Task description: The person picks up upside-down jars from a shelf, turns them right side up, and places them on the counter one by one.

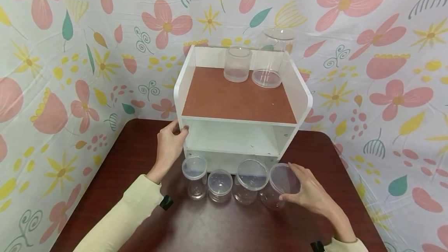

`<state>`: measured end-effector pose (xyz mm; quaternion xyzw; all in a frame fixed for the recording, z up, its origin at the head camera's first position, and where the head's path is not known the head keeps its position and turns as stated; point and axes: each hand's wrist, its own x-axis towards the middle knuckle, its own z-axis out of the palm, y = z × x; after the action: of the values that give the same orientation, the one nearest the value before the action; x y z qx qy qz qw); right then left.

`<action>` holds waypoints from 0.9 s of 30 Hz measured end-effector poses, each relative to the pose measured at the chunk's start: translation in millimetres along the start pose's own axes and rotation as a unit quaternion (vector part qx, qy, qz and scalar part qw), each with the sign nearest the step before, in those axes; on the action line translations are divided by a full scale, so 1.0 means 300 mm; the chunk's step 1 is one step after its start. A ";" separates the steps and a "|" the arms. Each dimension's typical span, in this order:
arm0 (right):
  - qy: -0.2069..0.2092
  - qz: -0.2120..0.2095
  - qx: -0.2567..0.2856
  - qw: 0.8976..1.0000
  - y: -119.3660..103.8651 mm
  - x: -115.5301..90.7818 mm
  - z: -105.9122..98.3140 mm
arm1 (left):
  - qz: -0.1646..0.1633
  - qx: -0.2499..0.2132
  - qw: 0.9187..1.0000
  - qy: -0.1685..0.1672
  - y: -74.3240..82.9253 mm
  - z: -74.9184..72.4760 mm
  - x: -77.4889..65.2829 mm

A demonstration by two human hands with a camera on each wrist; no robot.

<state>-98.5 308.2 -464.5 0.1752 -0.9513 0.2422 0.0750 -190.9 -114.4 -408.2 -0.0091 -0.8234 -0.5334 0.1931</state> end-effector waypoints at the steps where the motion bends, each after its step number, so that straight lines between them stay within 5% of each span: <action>1: 0.002 -0.001 -0.001 1.000 0.001 0.000 0.001 | 0.000 -0.001 1.000 0.000 0.000 0.000 0.000; 17: 0.010 0.021 0.046 0.999 -0.014 0.001 -0.035 | -0.003 0.005 1.000 0.002 0.000 0.001 0.004; 27: 0.132 0.050 0.095 0.985 -0.073 0.048 -0.198 | 0.000 0.003 1.000 0.004 0.001 -0.003 0.003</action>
<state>-100.3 314.7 -399.8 0.1000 -0.9134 0.3557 0.1707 -191.4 -115.1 -407.2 -0.0069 -0.8244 -0.5307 0.1965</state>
